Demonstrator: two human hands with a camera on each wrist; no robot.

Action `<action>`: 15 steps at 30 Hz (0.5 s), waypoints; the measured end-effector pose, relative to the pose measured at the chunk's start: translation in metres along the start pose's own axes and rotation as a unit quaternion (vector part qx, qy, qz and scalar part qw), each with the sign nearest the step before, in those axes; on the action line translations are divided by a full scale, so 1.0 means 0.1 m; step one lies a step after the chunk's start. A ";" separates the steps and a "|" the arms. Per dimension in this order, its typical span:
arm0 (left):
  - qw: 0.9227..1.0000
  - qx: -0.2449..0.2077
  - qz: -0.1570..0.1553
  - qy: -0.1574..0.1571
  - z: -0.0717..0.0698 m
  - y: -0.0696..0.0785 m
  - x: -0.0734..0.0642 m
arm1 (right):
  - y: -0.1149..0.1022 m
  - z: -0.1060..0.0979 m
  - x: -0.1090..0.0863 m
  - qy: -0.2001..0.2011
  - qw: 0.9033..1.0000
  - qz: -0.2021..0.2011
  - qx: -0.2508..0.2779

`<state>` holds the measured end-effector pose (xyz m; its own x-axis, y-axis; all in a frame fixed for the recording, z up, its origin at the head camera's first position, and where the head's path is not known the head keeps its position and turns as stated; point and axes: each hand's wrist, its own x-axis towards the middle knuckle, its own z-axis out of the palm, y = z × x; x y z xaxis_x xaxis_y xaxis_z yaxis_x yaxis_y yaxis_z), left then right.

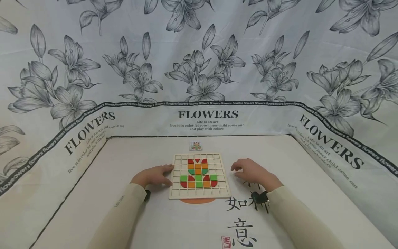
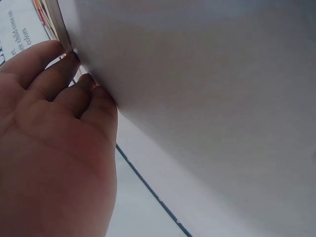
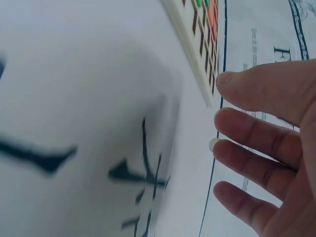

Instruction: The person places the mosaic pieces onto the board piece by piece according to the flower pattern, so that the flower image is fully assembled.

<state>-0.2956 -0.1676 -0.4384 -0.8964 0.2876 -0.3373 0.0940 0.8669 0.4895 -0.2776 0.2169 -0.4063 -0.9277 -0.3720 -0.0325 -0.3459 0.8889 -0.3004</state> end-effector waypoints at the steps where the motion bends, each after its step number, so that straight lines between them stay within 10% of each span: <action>1: 1.000 0.000 0.001 0.000 0.00 0.00 0.00 | 0.05 -0.01 -0.02 0.002 1.000 0.001 -0.002; 15: 1.000 0.000 0.004 -0.005 -0.03 0.02 -0.02 | 0.55 -0.17 -0.33 -0.006 0.998 0.061 0.000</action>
<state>-0.2951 -0.1680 -0.4342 -0.8911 0.2988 -0.3416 0.1012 0.8645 0.4923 -0.2681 0.2826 -0.4060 -0.9611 -0.2643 -0.0799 -0.2308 0.9279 -0.2927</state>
